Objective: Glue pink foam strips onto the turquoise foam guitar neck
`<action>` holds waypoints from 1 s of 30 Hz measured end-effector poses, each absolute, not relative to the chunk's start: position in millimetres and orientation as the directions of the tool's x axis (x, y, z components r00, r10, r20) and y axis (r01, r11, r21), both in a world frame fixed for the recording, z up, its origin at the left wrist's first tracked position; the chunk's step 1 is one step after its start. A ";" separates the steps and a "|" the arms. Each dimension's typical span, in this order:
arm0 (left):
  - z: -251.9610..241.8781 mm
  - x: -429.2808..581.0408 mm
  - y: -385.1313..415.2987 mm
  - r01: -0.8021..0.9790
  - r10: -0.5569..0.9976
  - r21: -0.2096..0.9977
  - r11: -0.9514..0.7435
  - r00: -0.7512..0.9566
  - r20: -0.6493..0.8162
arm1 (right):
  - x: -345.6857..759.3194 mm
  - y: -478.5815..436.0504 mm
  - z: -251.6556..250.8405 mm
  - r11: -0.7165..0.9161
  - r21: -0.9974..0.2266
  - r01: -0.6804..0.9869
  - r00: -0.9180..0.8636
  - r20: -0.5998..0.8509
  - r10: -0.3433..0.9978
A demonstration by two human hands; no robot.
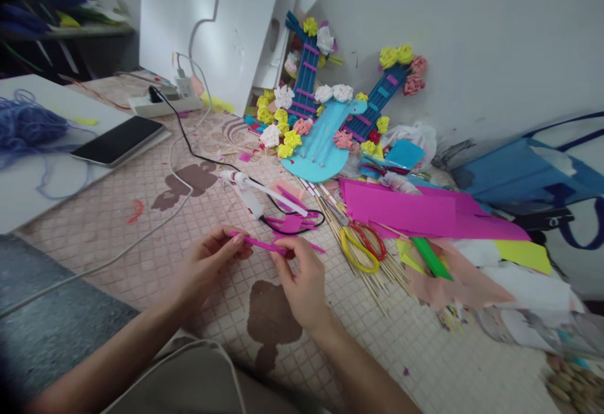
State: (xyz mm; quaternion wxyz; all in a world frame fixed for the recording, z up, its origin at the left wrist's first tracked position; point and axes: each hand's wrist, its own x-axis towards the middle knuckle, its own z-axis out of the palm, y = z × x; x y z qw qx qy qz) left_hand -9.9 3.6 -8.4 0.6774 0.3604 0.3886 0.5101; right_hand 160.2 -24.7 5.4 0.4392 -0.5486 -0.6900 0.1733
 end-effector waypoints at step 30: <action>-16.7 -31.3 -6.6 0.372 0.914 0.875 -0.311 0.368 0.168 | 236.7 102.5 16.9 0.222 -0.490 0.843 -0.030 0.369 0.929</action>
